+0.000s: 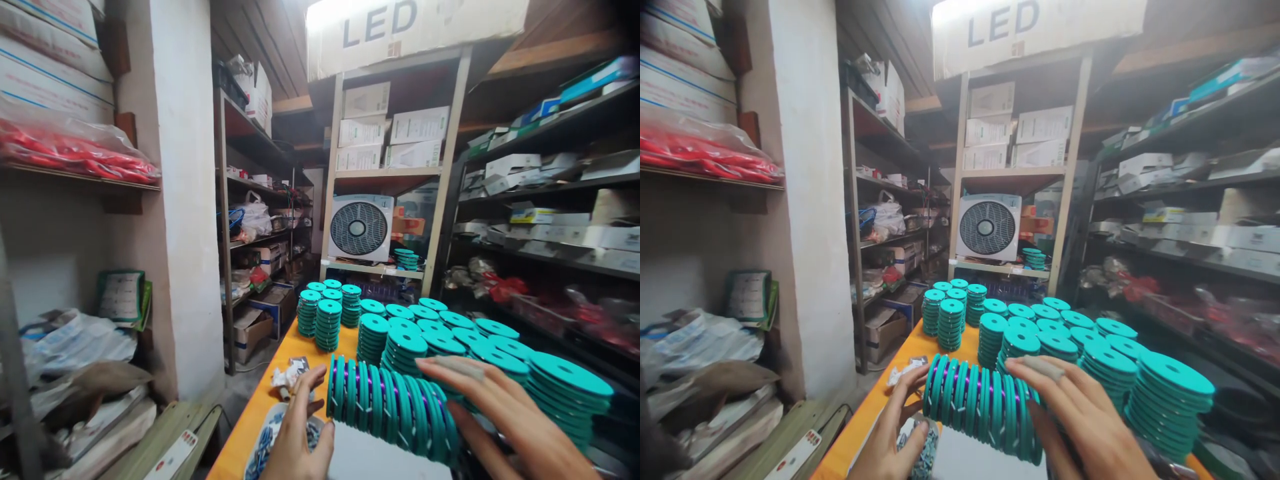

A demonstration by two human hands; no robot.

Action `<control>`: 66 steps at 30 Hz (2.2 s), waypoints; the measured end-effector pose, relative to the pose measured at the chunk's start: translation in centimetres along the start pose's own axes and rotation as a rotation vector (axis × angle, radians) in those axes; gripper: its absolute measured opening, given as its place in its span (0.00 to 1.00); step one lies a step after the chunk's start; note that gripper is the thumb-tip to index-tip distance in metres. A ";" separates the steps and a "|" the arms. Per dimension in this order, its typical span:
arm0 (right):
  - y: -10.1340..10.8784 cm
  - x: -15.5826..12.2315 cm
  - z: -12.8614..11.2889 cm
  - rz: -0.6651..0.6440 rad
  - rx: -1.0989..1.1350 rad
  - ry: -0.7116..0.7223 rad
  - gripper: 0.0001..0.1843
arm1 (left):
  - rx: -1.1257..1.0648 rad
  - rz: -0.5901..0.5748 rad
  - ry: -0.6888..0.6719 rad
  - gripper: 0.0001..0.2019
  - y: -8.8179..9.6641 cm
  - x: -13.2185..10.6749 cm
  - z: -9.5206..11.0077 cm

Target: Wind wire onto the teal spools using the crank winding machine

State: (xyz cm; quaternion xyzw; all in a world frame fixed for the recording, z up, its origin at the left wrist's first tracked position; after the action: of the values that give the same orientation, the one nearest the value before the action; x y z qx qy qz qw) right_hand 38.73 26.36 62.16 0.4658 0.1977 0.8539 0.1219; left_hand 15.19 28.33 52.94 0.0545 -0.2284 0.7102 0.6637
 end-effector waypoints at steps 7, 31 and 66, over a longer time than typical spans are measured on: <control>-1.7 3.2 -2.9 -0.348 0.134 0.223 0.26 | 0.046 -0.015 0.018 0.25 -0.3 0.0 0.5; -2.9 6.9 -7.1 -0.868 0.486 -0.075 0.44 | 0.052 -0.512 0.099 0.41 1.2 4.1 3.3; 0.8 8.2 -1.5 -0.484 0.985 -0.263 0.40 | 0.064 -0.549 0.129 0.46 0.2 5.0 2.4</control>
State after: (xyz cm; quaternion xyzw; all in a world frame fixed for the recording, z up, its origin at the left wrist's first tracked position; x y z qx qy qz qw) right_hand 33.05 28.48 67.93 0.5117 0.6572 0.5431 0.1061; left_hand 13.85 31.98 56.92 0.0897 -0.1397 0.5127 0.8424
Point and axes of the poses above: each hand's wrist, its own x-axis towards the middle knuckle, its own y-axis out of the back of the hand, z = x × y, the point moved 3 cm from there along x, towards the middle knuckle, and after that the axes turned 15 degrees about -x, right-handed, at the moved point
